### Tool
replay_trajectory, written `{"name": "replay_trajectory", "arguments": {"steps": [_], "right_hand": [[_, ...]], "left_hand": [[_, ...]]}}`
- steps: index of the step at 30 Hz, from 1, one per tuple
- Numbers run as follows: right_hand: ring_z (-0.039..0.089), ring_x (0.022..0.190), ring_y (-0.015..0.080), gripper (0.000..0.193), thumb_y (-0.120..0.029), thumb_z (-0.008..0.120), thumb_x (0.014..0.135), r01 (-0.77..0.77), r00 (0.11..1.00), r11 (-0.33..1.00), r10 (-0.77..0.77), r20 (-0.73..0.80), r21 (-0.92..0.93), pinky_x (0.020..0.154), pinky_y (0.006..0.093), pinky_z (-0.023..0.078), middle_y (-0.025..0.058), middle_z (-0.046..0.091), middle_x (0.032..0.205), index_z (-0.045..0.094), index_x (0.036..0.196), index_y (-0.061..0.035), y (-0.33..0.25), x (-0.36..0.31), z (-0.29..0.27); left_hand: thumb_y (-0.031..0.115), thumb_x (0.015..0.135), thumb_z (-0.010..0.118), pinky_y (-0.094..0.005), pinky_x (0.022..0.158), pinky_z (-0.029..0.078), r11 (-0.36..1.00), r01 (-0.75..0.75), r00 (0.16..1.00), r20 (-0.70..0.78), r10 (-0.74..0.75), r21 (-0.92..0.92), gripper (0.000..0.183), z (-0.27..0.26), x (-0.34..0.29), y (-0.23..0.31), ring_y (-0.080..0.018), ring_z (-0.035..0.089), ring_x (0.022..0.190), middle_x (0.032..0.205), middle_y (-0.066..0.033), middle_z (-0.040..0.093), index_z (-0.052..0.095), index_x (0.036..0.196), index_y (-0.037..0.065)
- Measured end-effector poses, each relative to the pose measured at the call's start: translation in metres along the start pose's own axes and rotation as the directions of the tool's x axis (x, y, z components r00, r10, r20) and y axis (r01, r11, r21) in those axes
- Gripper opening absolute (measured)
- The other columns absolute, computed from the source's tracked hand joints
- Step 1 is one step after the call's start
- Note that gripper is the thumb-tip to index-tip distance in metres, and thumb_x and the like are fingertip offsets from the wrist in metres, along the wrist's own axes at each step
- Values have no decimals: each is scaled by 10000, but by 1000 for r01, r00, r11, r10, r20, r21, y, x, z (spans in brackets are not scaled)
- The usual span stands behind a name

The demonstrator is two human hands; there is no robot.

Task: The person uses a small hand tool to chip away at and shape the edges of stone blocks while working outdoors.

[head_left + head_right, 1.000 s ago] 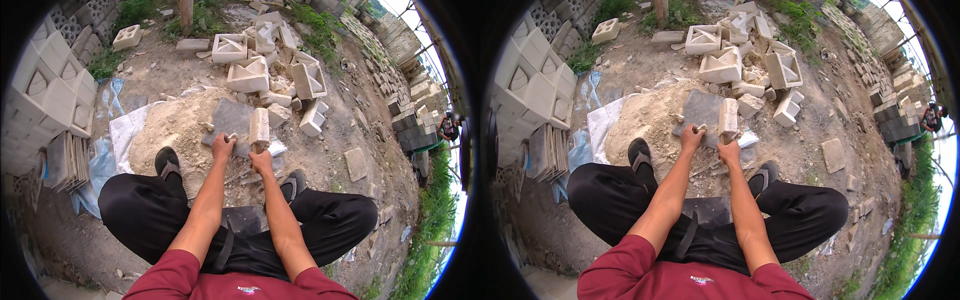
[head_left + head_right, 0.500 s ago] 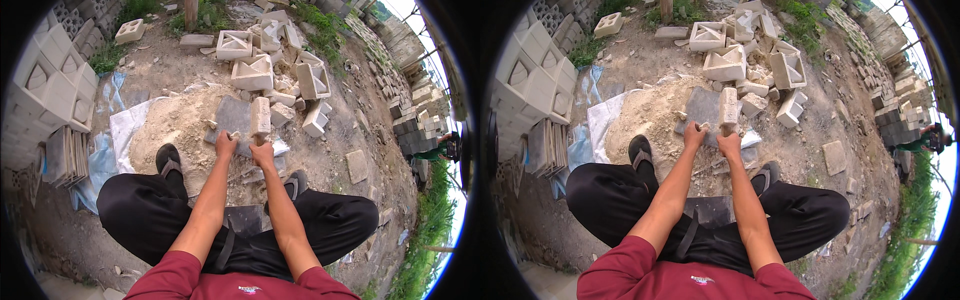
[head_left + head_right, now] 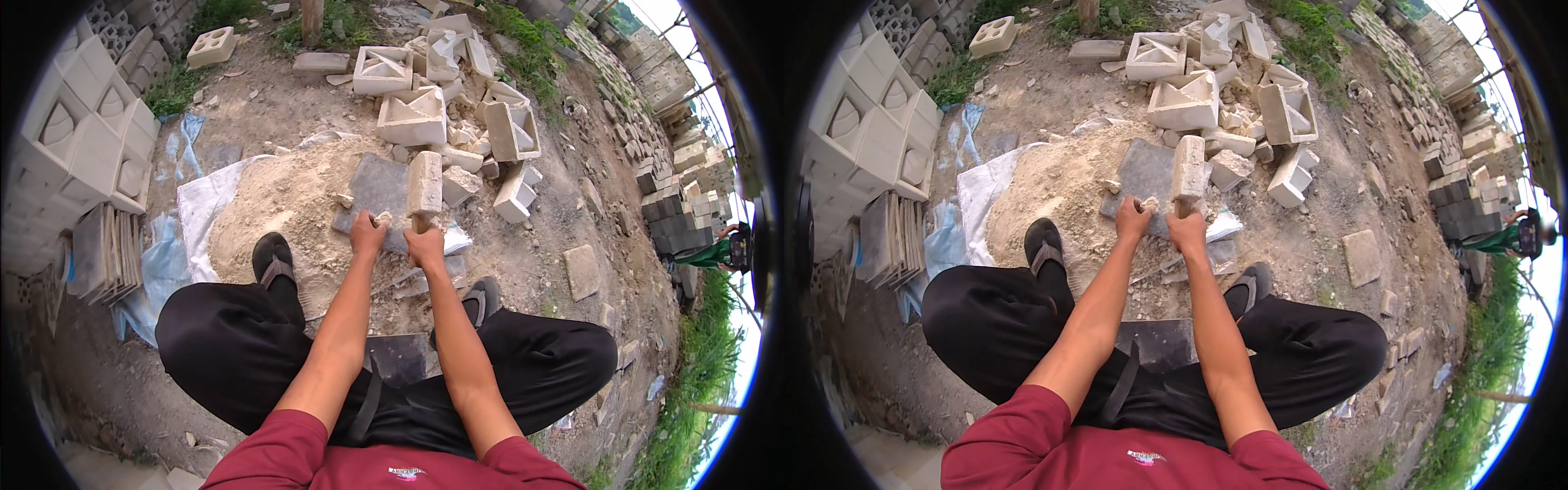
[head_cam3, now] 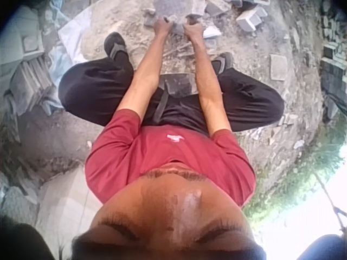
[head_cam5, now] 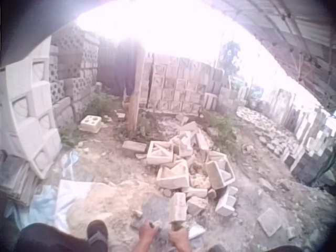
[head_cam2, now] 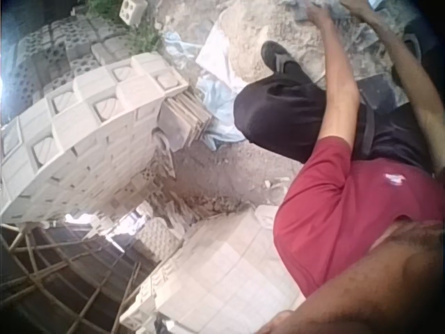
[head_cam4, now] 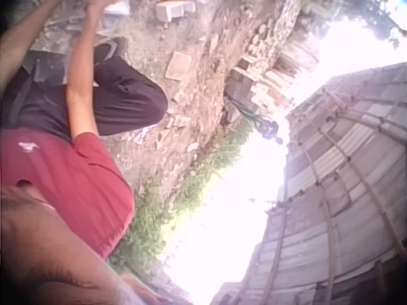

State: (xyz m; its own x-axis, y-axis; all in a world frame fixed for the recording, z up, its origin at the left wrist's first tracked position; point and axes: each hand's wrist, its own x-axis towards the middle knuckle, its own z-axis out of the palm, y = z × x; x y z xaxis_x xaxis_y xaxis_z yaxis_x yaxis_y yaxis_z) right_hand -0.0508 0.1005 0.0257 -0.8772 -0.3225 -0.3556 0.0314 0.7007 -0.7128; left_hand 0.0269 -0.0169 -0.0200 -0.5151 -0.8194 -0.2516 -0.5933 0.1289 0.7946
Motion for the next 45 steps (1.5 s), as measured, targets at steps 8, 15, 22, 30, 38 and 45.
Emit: {"name": "replay_trajectory", "arguments": {"steps": [8, 15, 22, 30, 38, 45], "right_hand": [[650, 700, 323, 395, -255, 699, 698, -29, 991, 997, 39, 131, -78, 642, 393, 523, 219, 655, 783, 632, 863, 97, 48, 19, -7], [587, 466, 185, 242, -168, 670, 731, -197, 980, 911, 176, 90, 364, 426, 338, 473, 85, 590, 608, 586, 726, 59, 48, -12, -4], [613, 473, 201, 338, -237, 694, 706, -96, 995, 951, 88, 39, 295, 475, 356, 495, 139, 633, 621, 617, 708, 92, 58, -14, -14], [676, 827, 355, 426, -286, 706, 678, 118, 980, 956, -69, -185, 270, 734, 406, 519, 226, 678, 826, 634, 931, 49, 20, -13, -12], [666, 887, 351, 515, -283, 705, 677, 165, 979, 984, -155, -132, 70, 783, 413, 514, 246, 668, 905, 597, 1051, 54, 20, -15, -15], [661, 808, 375, 504, -309, 709, 676, 159, 984, 956, -134, -118, 247, 731, 431, 516, 209, 671, 801, 575, 981, 69, 13, -8, -19]], "left_hand": [[186, 741, 731, -403, 788, 485, 994, -112, 991, -78, 110, -20, 295, 9, 5, 6, -326, 601, 892, 966, -154, 598, 650, 997, 63], [102, 709, 697, -411, 797, 488, 908, -405, 907, -169, 385, -105, 217, 19, 8, 23, -341, 588, 930, 973, -147, 583, 640, 917, 76], [158, 707, 725, -428, 803, 481, 881, -460, 887, 112, 448, 114, 282, 26, -9, 14, -342, 594, 957, 940, -161, 622, 613, 954, 81], [259, 683, 780, -442, 846, 459, 937, -317, 948, 54, 313, 147, 386, 31, -7, 14, -336, 591, 971, 990, -131, 641, 634, 995, 84], [230, 682, 782, -450, 826, 480, 932, -330, 943, 97, 319, 148, 332, 31, 0, 16, -349, 597, 939, 953, -150, 636, 639, 923, 53], [180, 673, 787, -454, 802, 491, 924, -367, 929, 90, 359, 104, 309, 27, -3, 10, -369, 602, 916, 938, -174, 636, 629, 888, 23]]}}
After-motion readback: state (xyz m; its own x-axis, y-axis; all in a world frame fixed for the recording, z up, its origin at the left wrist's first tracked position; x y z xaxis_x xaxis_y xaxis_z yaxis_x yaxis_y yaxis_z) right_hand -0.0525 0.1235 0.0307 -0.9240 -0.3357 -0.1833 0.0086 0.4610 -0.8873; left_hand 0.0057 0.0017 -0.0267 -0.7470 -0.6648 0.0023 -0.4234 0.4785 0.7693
